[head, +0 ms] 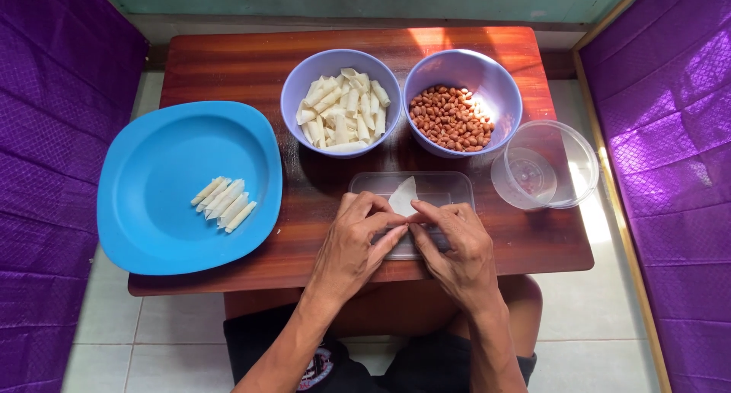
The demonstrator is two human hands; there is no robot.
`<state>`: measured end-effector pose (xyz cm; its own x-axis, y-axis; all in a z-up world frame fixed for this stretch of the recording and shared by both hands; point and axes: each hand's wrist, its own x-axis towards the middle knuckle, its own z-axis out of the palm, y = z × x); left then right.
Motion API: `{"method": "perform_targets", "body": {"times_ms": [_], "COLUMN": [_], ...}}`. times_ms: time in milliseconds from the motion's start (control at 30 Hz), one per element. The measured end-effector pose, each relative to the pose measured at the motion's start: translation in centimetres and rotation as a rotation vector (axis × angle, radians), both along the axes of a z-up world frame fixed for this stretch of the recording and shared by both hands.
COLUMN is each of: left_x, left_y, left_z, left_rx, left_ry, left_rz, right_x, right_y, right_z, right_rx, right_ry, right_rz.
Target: A person manually wraps peanuts and sliced food items into small white wrappers, rolling them into individual packets and placing them on a plate.
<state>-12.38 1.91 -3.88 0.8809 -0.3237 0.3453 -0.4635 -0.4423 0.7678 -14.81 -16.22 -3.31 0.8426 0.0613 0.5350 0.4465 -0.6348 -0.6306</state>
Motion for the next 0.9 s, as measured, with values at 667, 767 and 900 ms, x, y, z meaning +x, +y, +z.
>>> {"method": "perform_targets", "body": {"times_ms": [667, 767, 900], "left_x": [0.03, -0.08, 0.0], "left_y": [0.17, 0.13, 0.04], "left_z": [-0.66, -0.83, -1.03], "left_rx": [0.005, 0.013, 0.02], "left_ry": [0.0, -0.004, -0.004], "left_rz": [-0.005, 0.0, 0.014], "right_x": [-0.02, -0.03, 0.05], "right_y": [0.0, -0.02, -0.11], "right_z": [-0.31, -0.25, -0.26], "right_rx": [-0.149, -0.17, -0.18], "right_ry": [-0.023, -0.014, 0.001], "right_rz": [-0.007, -0.002, 0.007]}}
